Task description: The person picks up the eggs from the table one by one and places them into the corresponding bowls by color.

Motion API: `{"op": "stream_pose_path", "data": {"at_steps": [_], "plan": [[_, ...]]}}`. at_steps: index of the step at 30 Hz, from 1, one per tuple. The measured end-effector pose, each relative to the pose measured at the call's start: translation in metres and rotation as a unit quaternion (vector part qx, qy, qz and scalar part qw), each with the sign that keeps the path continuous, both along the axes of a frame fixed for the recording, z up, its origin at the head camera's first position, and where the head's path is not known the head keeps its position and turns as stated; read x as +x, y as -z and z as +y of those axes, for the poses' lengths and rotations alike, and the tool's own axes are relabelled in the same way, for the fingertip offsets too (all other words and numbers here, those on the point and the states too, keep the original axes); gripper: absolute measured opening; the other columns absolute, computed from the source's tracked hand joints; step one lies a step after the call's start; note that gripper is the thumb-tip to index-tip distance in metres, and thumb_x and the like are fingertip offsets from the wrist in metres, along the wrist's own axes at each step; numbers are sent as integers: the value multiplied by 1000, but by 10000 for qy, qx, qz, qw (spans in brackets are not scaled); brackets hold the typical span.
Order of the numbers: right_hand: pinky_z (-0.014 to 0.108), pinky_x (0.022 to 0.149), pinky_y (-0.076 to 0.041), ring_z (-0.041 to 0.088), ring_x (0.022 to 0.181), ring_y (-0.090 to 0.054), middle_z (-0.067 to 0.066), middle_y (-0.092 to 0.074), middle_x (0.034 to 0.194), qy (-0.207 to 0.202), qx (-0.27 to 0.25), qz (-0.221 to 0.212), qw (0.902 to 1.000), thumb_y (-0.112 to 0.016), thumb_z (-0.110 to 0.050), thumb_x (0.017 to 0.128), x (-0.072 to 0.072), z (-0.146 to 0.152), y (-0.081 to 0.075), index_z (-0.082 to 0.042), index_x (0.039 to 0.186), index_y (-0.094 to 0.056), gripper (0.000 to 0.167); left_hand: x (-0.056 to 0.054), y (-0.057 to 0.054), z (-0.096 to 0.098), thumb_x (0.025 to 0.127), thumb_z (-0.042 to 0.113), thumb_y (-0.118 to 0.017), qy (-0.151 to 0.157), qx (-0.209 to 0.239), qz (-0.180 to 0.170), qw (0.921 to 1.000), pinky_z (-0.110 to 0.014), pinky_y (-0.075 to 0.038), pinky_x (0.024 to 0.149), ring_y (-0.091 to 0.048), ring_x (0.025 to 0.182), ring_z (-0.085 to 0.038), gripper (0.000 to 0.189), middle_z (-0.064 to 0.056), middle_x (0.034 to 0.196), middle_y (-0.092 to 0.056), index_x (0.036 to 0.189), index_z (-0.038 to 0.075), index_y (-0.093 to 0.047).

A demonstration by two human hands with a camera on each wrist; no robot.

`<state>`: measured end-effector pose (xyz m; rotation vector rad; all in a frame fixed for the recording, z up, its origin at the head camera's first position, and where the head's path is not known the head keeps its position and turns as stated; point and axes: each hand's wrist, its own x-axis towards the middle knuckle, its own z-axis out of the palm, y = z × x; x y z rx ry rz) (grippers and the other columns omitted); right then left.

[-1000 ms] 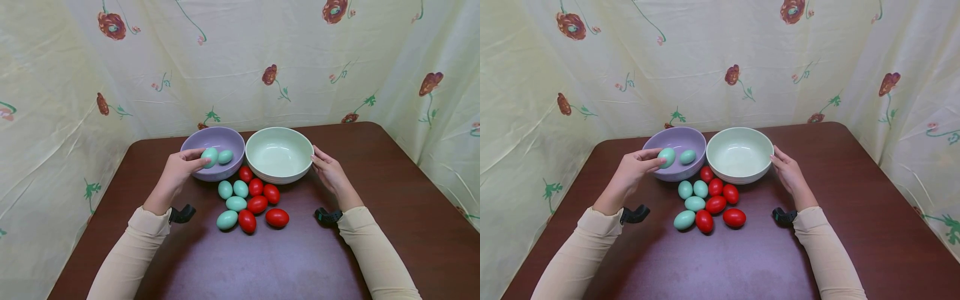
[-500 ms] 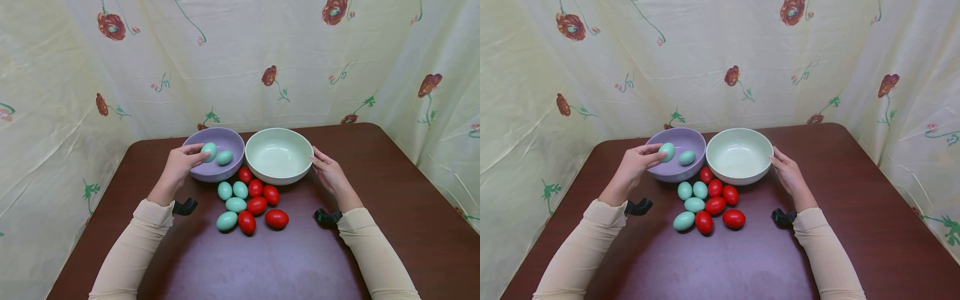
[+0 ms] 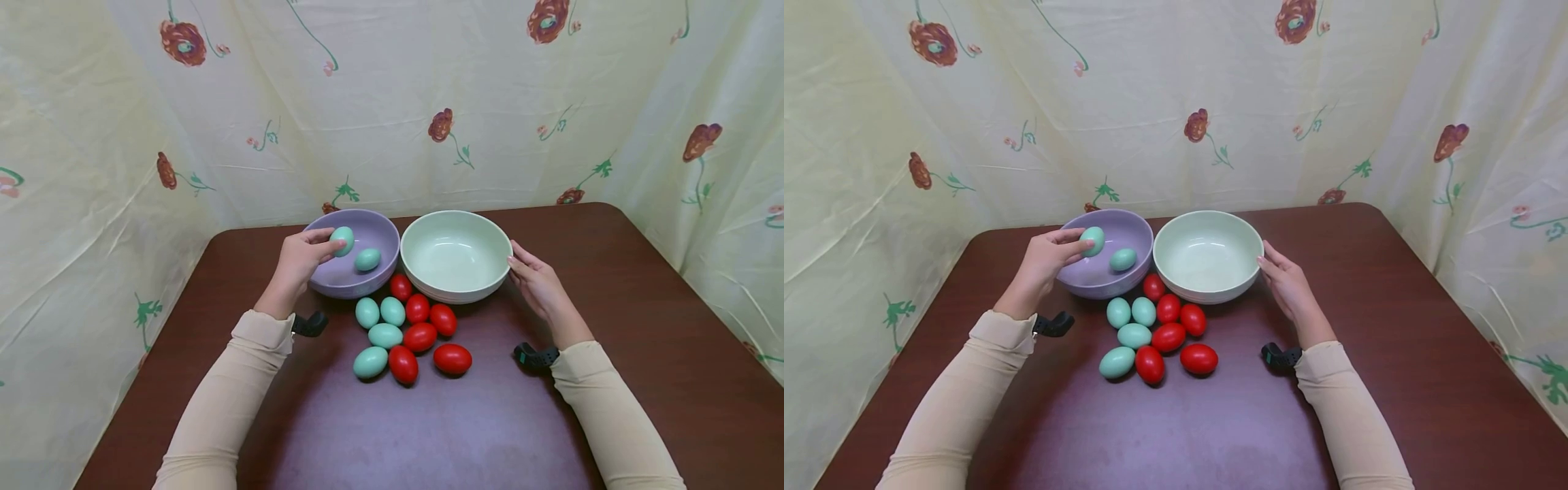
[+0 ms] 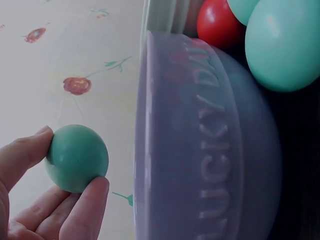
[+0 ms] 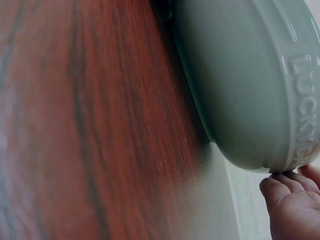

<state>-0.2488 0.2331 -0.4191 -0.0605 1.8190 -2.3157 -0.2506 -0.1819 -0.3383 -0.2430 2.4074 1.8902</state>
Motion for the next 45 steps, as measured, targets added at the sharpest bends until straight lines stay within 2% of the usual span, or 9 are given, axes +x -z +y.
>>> {"op": "stream_pose_path", "data": {"at_steps": [5,8,13,19,22,32,38,45], "plan": [[32,123,-11,18,155,-6,5,-1,167,-12,-94,47,9999,-48,-16,105,-1,1,0,-4,158,-9,67,-8,4,5,87,27,-78,-184,-62,226,9996,-35,-53,102,-69,100,-14,54,-9,140,-58,134,7,-62],[32,123,-11,18,155,-6,6,-1,167,-19,-120,59,9999,-48,-15,105,-2,2,-1,-4,158,-8,67,-13,6,9,87,26,-78,-214,-114,336,9991,-35,-54,100,-67,95,-10,51,-10,135,-61,132,6,-64],[33,122,-11,19,155,-6,5,-1,168,0,-94,20,10000,-48,-15,104,-2,4,-1,-4,158,-9,67,-24,9,14,87,23,-77,-262,-92,320,9991,-35,-53,101,-65,102,-15,50,-12,135,-62,131,4,-64],[32,123,-11,19,155,-6,6,-1,168,-1,-111,6,9999,-48,-15,104,-2,5,0,-4,158,-9,67,-38,14,17,87,23,-77,-397,-139,112,9991,-34,-52,102,-66,115,-26,53,-9,141,-59,135,6,-62],[32,123,-12,19,154,-7,6,-2,167,0,-97,50,9999,-49,-15,104,-4,5,0,-3,157,-9,67,-41,18,18,87,22,-78,-415,-141,10,9990,-35,-51,103,-65,118,-28,54,-8,141,-60,135,7,-61],[33,123,-12,18,154,-7,5,-2,167,-52,114,13,9999,-48,-17,105,-4,5,3,-5,158,-9,67,-47,38,18,88,22,-77,-590,-221,24,9980,-39,-51,103,-64,117,-29,54,-12,137,-62,137,6,-60],[34,123,-12,18,154,-8,5,-3,168,-33,98,31,9999,-48,-17,105,-4,4,2,-5,158,-10,66,-52,40,18,87,20,-76,-601,-254,-35,9979,-39,-50,104,-63,117,-27,53,-13,138,-62,135,4,-61],[34,123,-12,19,155,-8,5,-3,168,-23,56,48,10000,-47,-16,105,-6,3,3,-4,158,-10,65,-59,41,19,87,20,-77,-670,-643,-340,9951,-29,-50,91,-61,105,-21,51,-10,138,-62,134,8,-63]]}}
